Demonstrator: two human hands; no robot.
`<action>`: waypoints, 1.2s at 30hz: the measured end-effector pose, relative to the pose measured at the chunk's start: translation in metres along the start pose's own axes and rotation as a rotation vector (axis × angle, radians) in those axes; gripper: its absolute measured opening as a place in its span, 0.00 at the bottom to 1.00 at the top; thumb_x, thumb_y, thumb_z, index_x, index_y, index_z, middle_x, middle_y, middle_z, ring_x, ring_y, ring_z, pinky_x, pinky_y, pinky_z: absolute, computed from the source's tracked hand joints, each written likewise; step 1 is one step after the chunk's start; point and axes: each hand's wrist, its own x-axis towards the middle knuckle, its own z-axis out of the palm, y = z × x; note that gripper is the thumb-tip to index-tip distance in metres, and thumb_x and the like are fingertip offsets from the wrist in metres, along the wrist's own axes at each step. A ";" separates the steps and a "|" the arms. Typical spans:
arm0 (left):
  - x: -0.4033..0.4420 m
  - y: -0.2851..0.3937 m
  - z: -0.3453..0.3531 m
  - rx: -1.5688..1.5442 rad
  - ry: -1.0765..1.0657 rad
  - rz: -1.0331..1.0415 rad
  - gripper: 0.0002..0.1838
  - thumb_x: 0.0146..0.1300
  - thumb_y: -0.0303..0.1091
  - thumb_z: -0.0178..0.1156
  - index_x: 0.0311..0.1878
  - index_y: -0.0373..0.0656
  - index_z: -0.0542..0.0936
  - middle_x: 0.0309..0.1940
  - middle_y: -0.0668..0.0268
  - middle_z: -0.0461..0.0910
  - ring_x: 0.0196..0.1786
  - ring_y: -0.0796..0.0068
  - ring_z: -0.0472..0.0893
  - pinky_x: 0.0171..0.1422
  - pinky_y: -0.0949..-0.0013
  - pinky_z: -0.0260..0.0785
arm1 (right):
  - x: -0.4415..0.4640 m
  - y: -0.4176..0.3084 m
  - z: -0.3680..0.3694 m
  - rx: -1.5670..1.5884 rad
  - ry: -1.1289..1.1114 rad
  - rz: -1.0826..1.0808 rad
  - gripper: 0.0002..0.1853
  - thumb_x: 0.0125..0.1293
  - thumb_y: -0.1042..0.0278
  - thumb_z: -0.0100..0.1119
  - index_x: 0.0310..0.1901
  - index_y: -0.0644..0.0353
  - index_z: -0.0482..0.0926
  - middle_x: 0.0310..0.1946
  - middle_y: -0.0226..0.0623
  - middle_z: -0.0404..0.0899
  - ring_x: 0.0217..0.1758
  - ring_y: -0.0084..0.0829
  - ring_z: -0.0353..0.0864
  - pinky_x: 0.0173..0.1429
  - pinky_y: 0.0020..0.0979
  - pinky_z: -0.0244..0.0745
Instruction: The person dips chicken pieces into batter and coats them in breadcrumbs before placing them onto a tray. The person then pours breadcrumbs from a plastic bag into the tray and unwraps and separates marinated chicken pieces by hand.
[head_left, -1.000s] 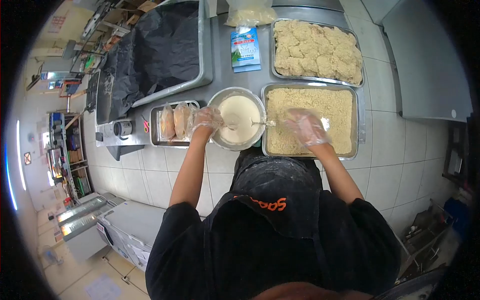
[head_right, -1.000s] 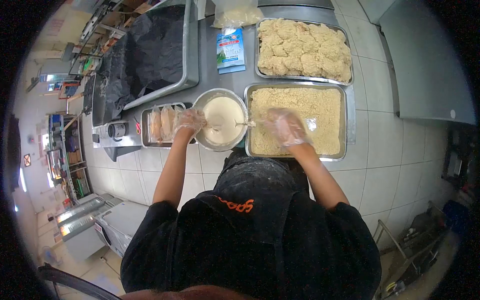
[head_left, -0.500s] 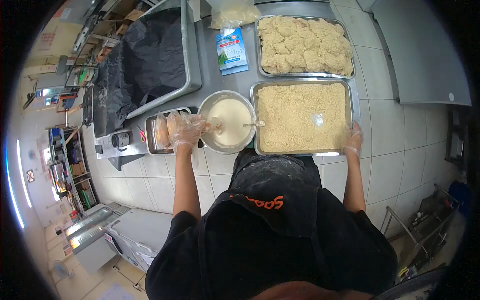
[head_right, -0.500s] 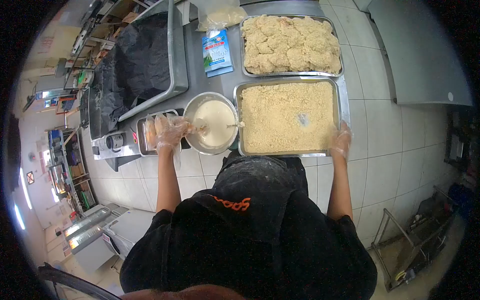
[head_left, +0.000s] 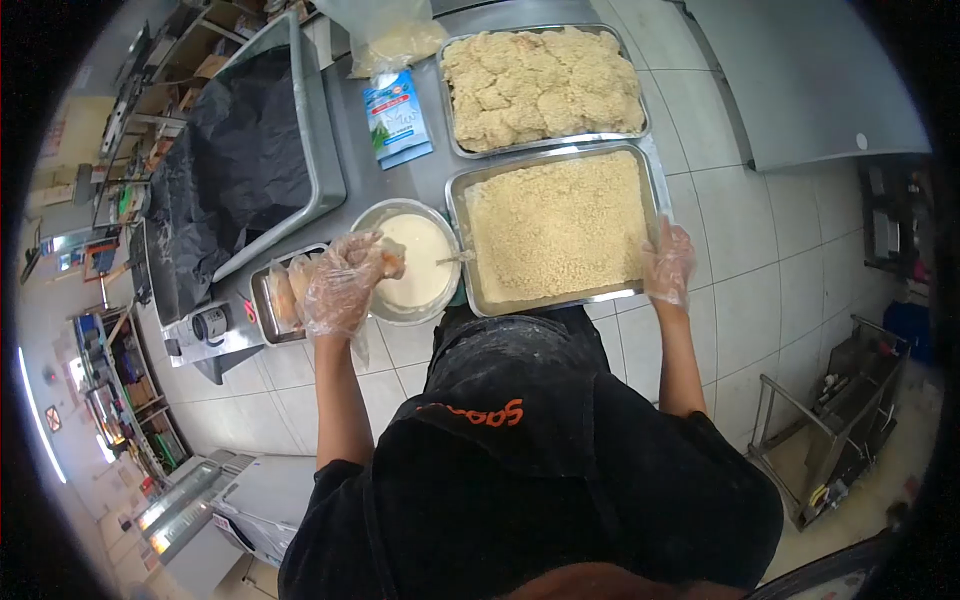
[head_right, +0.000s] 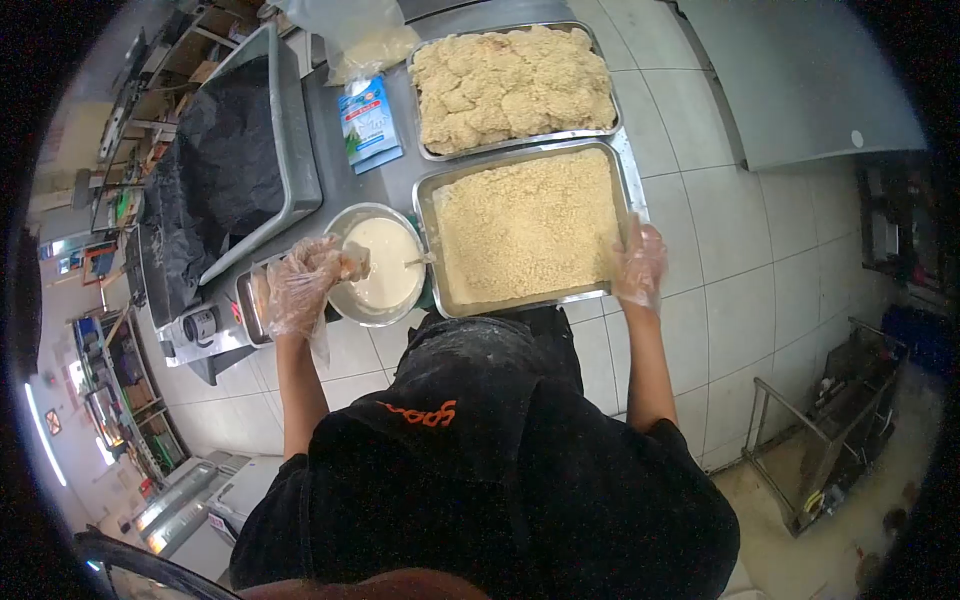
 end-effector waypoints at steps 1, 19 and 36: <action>-0.004 0.014 0.008 -0.001 -0.033 -0.005 0.18 0.62 0.35 0.65 0.53 0.35 0.79 0.39 0.59 0.85 0.41 0.75 0.83 0.48 0.73 0.75 | -0.006 -0.001 0.002 0.035 0.015 -0.080 0.31 0.65 0.57 0.58 0.68 0.60 0.66 0.60 0.56 0.69 0.63 0.54 0.70 0.65 0.46 0.67; 0.027 -0.016 0.056 0.179 -0.141 0.164 0.22 0.66 0.46 0.62 0.54 0.38 0.79 0.46 0.56 0.84 0.48 0.60 0.83 0.56 0.62 0.73 | 0.026 -0.075 0.038 0.488 -0.571 0.104 0.32 0.57 0.63 0.67 0.63 0.66 0.71 0.57 0.51 0.78 0.60 0.40 0.78 0.65 0.34 0.70; 0.008 -0.112 -0.083 0.764 0.360 -0.091 0.28 0.65 0.40 0.58 0.68 0.44 0.69 0.64 0.52 0.72 0.65 0.51 0.71 0.71 0.61 0.62 | 0.098 -0.110 0.023 0.386 -0.978 -0.184 0.29 0.63 0.74 0.53 0.68 0.60 0.66 0.63 0.53 0.72 0.66 0.46 0.72 0.71 0.37 0.66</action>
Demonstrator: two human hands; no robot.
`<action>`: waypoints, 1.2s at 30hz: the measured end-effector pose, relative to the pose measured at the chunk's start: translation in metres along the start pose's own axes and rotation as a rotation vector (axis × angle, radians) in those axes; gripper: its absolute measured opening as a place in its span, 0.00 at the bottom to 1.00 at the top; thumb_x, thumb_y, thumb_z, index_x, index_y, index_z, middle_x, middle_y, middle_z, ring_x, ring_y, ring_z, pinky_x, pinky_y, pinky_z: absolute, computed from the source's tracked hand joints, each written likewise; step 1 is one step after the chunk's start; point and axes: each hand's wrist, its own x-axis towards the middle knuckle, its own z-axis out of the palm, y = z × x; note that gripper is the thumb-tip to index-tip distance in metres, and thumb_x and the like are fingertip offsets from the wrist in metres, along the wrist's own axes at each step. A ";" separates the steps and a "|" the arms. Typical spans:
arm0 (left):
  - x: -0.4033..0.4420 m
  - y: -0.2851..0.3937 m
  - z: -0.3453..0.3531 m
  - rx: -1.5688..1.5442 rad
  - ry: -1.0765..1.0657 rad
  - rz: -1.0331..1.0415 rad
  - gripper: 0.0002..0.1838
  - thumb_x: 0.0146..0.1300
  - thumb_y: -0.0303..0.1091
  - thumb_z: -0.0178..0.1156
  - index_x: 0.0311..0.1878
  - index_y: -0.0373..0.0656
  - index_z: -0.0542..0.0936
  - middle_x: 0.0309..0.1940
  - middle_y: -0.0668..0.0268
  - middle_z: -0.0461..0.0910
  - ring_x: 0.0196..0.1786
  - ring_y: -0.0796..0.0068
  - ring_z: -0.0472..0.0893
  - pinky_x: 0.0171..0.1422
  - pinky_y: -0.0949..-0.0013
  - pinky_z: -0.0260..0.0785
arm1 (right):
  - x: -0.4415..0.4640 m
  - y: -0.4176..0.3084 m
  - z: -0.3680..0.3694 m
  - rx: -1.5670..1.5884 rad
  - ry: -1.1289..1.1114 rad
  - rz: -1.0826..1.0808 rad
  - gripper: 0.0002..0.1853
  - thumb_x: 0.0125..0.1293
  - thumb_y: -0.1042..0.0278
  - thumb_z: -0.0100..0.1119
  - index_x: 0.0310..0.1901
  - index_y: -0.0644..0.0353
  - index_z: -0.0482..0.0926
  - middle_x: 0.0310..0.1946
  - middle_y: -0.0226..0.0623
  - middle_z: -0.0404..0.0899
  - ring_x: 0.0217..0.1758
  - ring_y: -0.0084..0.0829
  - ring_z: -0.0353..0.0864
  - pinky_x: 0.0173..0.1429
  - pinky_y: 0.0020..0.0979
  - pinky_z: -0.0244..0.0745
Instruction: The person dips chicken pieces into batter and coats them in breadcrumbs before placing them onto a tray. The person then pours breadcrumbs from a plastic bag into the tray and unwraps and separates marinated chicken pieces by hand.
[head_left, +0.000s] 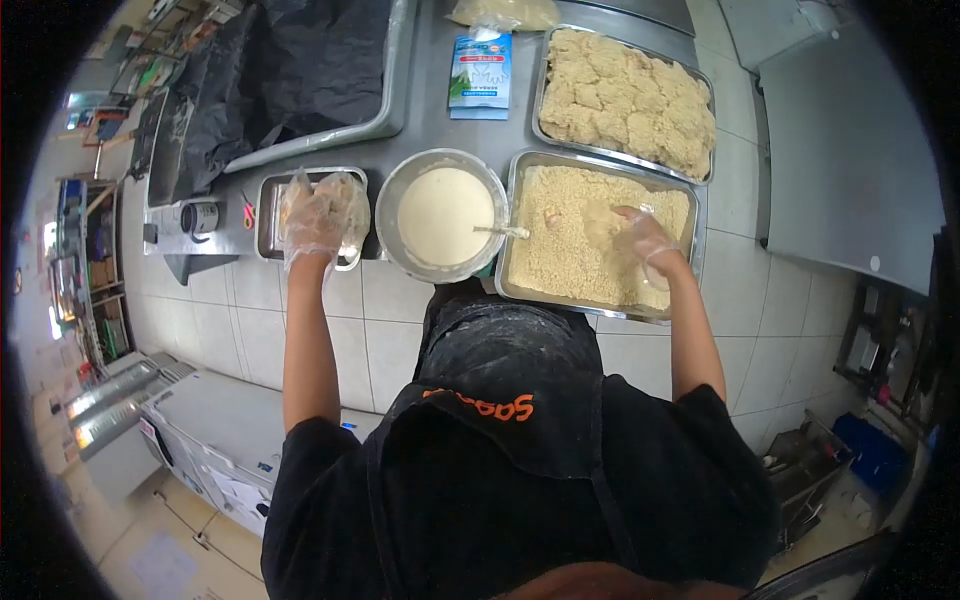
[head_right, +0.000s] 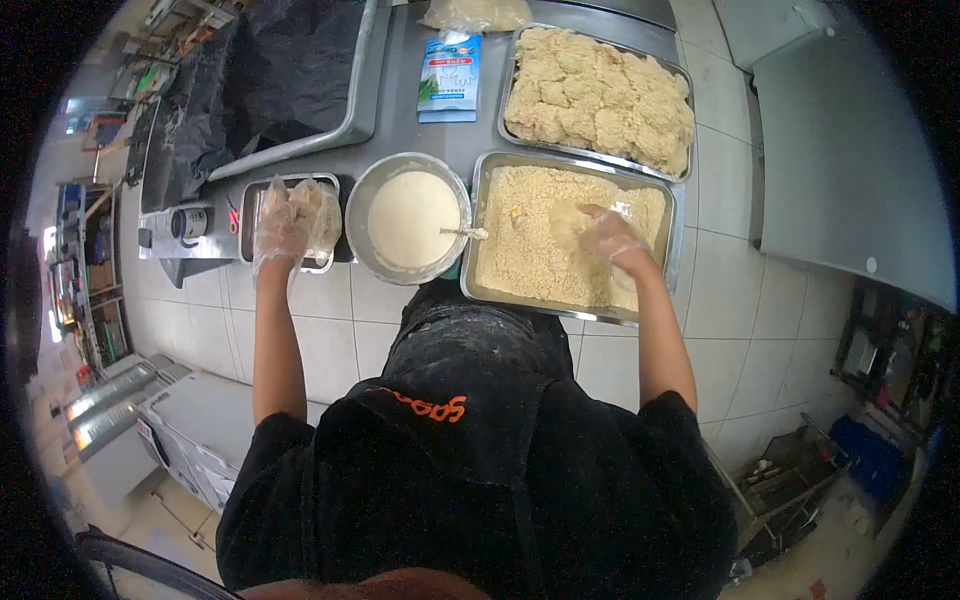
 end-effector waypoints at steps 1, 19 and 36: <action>0.000 0.005 -0.007 -0.044 -0.010 -0.058 0.28 0.65 0.41 0.57 0.67 0.43 0.70 0.61 0.52 0.74 0.64 0.50 0.72 0.70 0.61 0.62 | 0.000 -0.008 0.011 -0.049 -0.001 -0.060 0.30 0.65 0.67 0.55 0.69 0.62 0.64 0.66 0.53 0.68 0.69 0.46 0.68 0.73 0.35 0.63; 0.020 -0.040 0.040 0.114 -0.043 0.089 0.18 0.65 0.45 0.55 0.56 0.55 0.78 0.58 0.55 0.76 0.61 0.50 0.74 0.63 0.50 0.68 | 0.032 -0.029 0.089 -0.884 0.158 -0.226 0.52 0.61 0.33 0.55 0.77 0.52 0.43 0.80 0.38 0.36 0.82 0.41 0.32 0.79 0.57 0.34; -0.019 -0.010 0.012 0.258 -0.081 0.136 0.17 0.67 0.45 0.53 0.51 0.50 0.82 0.43 0.50 0.83 0.48 0.49 0.82 0.52 0.54 0.74 | 0.060 0.004 0.077 -0.315 0.215 0.066 0.38 0.48 0.61 0.68 0.63 0.66 0.69 0.50 0.60 0.78 0.56 0.54 0.77 0.61 0.41 0.72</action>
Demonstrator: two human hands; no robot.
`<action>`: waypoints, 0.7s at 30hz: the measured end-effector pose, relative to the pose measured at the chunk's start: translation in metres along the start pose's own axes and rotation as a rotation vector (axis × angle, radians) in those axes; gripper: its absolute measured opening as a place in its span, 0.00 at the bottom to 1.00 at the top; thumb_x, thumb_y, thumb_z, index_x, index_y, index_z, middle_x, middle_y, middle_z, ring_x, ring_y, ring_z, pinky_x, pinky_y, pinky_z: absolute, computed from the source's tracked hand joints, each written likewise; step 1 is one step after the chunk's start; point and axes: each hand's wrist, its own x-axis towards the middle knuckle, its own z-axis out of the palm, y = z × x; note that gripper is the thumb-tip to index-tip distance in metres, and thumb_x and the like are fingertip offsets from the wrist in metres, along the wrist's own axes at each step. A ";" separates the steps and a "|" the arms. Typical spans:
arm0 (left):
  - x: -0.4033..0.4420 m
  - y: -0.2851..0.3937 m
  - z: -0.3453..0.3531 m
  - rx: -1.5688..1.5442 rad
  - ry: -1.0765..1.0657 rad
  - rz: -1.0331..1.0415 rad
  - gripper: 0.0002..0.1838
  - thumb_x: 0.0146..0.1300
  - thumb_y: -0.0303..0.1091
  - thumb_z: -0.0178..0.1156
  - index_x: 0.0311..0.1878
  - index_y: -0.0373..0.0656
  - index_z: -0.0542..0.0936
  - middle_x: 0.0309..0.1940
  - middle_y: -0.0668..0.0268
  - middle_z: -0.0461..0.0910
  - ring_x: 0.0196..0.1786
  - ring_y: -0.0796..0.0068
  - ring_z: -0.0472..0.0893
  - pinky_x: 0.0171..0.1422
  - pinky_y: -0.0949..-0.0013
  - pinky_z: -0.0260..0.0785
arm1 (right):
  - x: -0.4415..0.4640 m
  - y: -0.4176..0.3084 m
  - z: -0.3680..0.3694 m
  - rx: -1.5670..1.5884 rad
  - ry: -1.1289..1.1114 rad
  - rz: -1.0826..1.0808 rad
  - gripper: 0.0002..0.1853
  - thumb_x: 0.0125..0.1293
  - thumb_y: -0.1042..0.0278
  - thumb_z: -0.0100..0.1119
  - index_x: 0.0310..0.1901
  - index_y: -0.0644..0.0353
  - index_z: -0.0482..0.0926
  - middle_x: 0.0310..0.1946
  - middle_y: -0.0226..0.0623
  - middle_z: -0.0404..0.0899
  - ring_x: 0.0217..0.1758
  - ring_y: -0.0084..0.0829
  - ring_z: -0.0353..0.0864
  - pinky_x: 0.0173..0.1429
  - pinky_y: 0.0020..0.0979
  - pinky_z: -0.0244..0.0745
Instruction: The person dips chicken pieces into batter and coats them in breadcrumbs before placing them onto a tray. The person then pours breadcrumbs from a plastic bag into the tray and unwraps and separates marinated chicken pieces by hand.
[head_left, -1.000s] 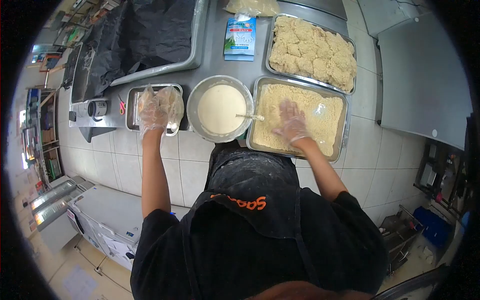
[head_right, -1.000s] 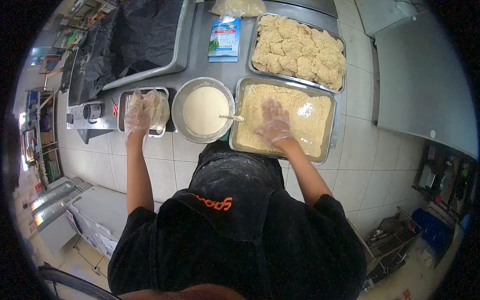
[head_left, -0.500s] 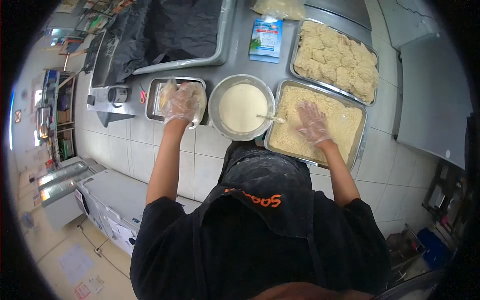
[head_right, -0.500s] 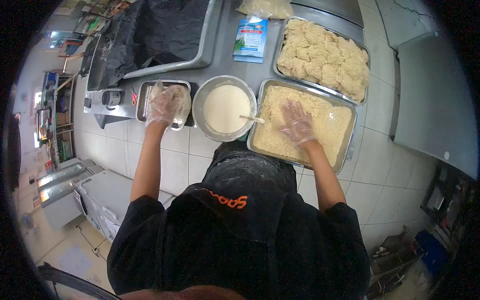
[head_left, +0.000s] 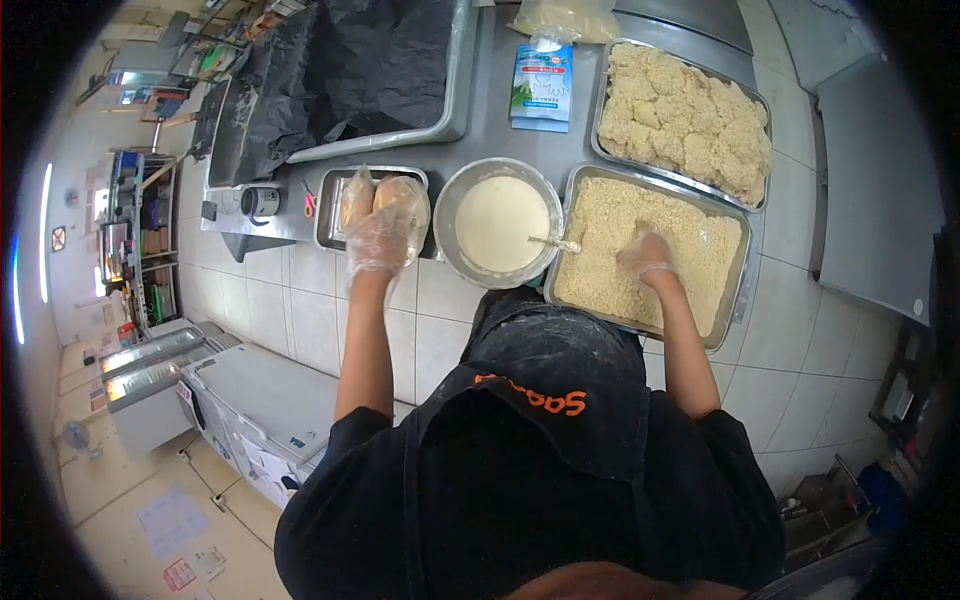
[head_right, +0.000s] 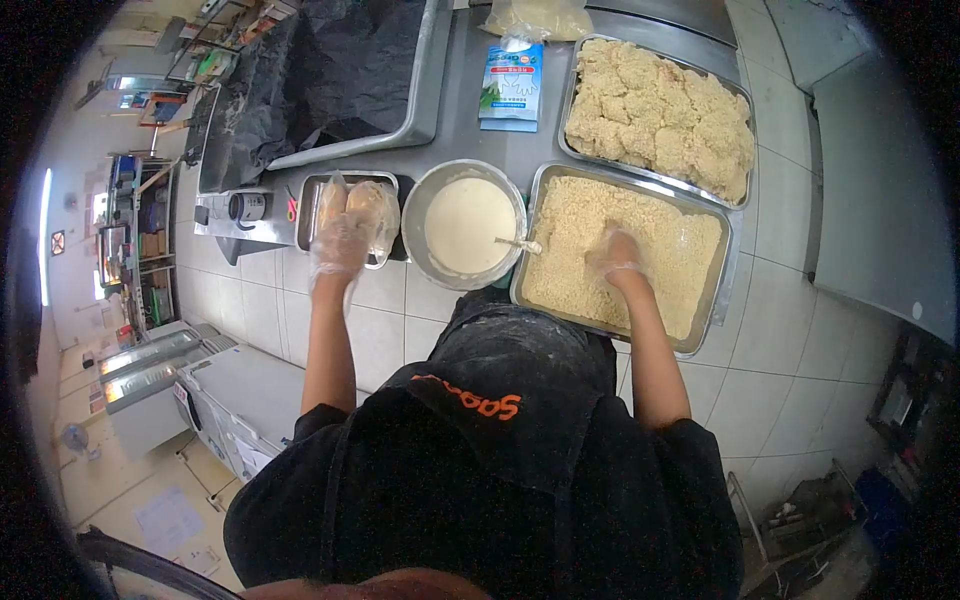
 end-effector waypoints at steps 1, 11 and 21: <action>0.002 0.001 0.017 -0.139 0.106 -0.059 0.16 0.67 0.43 0.54 0.52 0.48 0.81 0.46 0.55 0.82 0.47 0.54 0.81 0.55 0.57 0.72 | -0.001 -0.007 -0.007 0.002 0.000 -0.005 0.38 0.48 0.61 0.68 0.63 0.66 0.69 0.50 0.60 0.78 0.56 0.54 0.77 0.61 0.41 0.72; 0.014 -0.054 0.017 -0.146 -0.082 -0.260 0.20 0.58 0.47 0.65 0.49 0.47 0.83 0.40 0.54 0.85 0.43 0.54 0.84 0.48 0.56 0.75 | -0.007 -0.028 -0.010 -0.088 -0.079 -0.063 0.35 0.44 0.61 0.69 0.56 0.67 0.74 0.46 0.59 0.80 0.53 0.53 0.80 0.58 0.41 0.73; -0.001 -0.035 0.021 -0.339 0.414 -0.309 0.15 0.59 0.46 0.62 0.29 0.42 0.82 0.27 0.51 0.81 0.33 0.49 0.81 0.38 0.50 0.71 | -0.014 -0.020 -0.040 0.043 -0.148 -0.088 0.32 0.50 0.64 0.65 0.60 0.63 0.74 0.48 0.58 0.80 0.53 0.53 0.80 0.59 0.40 0.73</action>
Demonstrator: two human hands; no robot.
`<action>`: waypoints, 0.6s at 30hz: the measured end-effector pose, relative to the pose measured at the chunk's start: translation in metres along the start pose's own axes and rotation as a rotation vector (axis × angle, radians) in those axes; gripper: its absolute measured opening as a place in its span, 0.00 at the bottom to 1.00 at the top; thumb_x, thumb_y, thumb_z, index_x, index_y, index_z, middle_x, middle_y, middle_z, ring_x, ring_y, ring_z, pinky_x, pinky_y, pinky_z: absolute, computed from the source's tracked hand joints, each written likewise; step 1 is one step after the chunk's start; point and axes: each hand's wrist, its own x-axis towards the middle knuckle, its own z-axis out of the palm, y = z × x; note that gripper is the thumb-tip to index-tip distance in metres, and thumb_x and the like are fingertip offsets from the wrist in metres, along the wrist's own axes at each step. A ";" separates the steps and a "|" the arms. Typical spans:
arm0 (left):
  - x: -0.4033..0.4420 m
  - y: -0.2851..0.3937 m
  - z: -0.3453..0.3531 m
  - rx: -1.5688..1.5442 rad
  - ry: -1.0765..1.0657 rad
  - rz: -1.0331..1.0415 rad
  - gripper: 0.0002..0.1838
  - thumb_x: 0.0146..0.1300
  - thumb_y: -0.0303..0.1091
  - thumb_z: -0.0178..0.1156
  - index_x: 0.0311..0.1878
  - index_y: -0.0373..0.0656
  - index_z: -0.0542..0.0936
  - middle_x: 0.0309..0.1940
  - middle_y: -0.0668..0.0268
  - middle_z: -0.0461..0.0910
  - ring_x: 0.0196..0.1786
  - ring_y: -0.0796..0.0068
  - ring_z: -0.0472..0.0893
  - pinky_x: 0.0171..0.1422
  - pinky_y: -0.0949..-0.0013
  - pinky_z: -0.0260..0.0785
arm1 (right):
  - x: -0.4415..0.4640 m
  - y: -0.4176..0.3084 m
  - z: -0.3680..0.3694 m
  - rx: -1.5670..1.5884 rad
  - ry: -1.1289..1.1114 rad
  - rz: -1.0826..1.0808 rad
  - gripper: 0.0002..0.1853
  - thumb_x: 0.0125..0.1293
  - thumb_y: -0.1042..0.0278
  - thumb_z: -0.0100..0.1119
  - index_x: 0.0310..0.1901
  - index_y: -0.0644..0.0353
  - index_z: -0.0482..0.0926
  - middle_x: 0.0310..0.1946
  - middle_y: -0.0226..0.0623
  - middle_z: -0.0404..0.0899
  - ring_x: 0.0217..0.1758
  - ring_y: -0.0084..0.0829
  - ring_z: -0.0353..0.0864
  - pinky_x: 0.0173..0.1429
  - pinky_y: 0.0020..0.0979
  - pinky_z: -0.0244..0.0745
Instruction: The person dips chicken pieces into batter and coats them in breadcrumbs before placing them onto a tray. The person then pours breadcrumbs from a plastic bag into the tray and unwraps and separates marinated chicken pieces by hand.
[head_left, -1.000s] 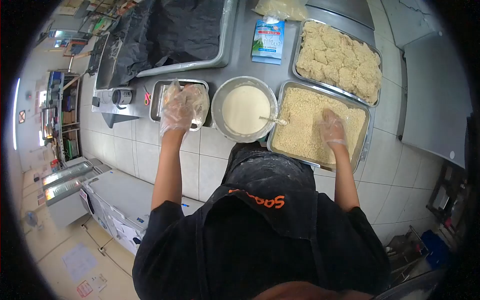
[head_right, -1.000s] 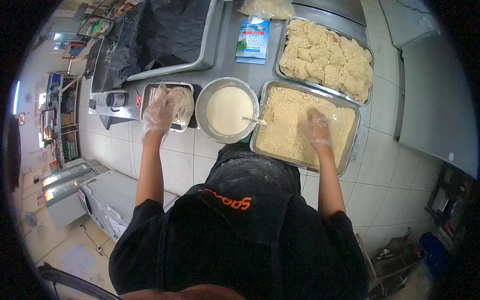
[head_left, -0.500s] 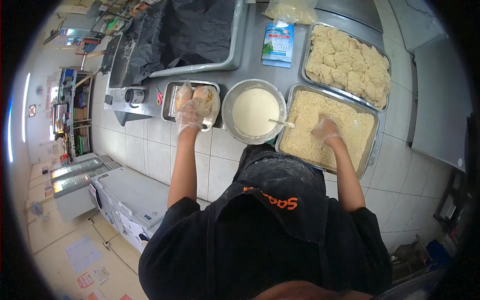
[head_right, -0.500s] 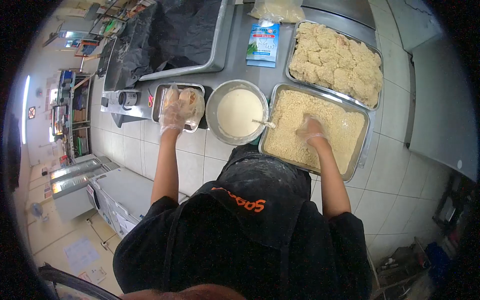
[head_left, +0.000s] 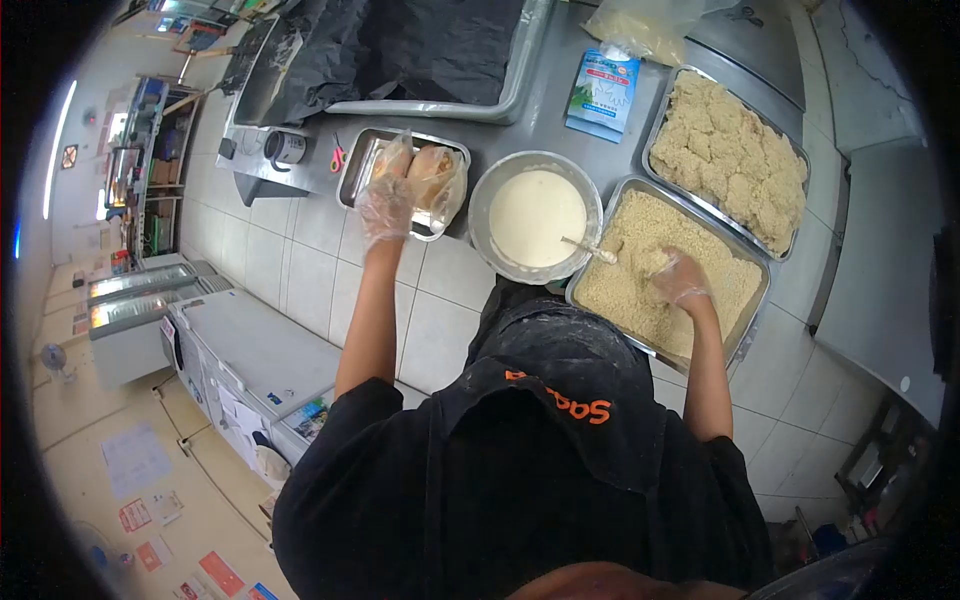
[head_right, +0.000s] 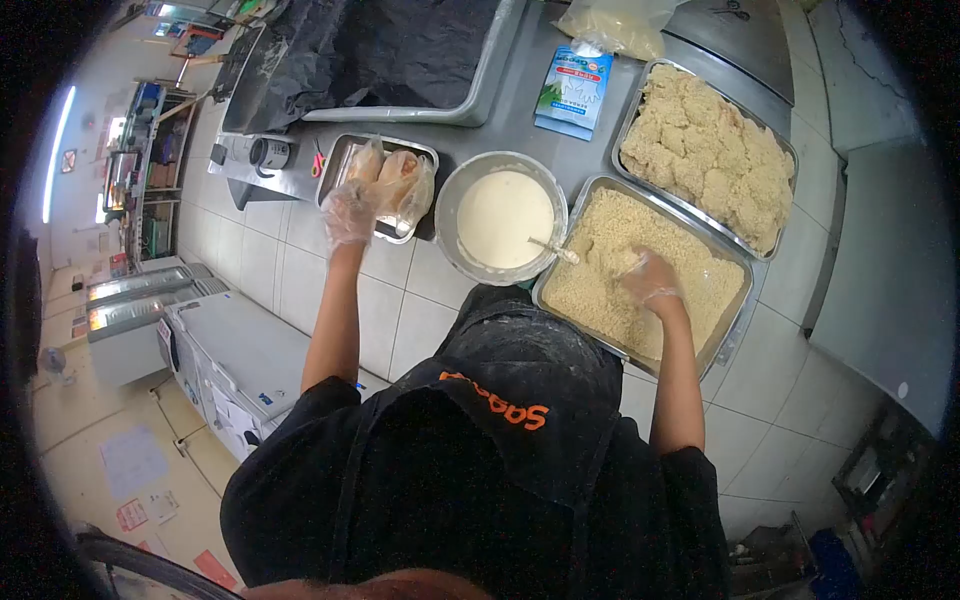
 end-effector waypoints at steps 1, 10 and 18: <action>-0.010 0.008 0.003 -0.003 -0.002 -0.006 0.15 0.59 0.46 0.62 0.29 0.42 0.82 0.27 0.51 0.81 0.33 0.49 0.81 0.38 0.50 0.71 | -0.004 -0.006 -0.008 -0.006 -0.003 0.001 0.32 0.50 0.64 0.65 0.60 0.63 0.74 0.48 0.58 0.80 0.53 0.53 0.80 0.59 0.40 0.73; -0.104 0.053 0.040 -0.209 -0.114 0.209 0.20 0.64 0.29 0.53 0.60 0.42 0.74 0.51 0.43 0.78 0.49 0.43 0.80 0.52 0.51 0.74 | -0.046 -0.028 -0.036 -0.470 0.479 -0.131 0.24 0.54 0.76 0.57 0.56 0.62 0.76 0.53 0.53 0.78 0.57 0.48 0.76 0.62 0.40 0.71; -0.067 0.007 0.089 0.246 -0.337 0.261 0.14 0.62 0.36 0.53 0.46 0.38 0.79 0.35 0.48 0.81 0.39 0.47 0.81 0.46 0.48 0.73 | -0.067 0.030 0.055 -0.655 0.261 -0.671 0.22 0.61 0.76 0.50 0.59 0.59 0.74 0.51 0.48 0.79 0.54 0.46 0.78 0.57 0.43 0.75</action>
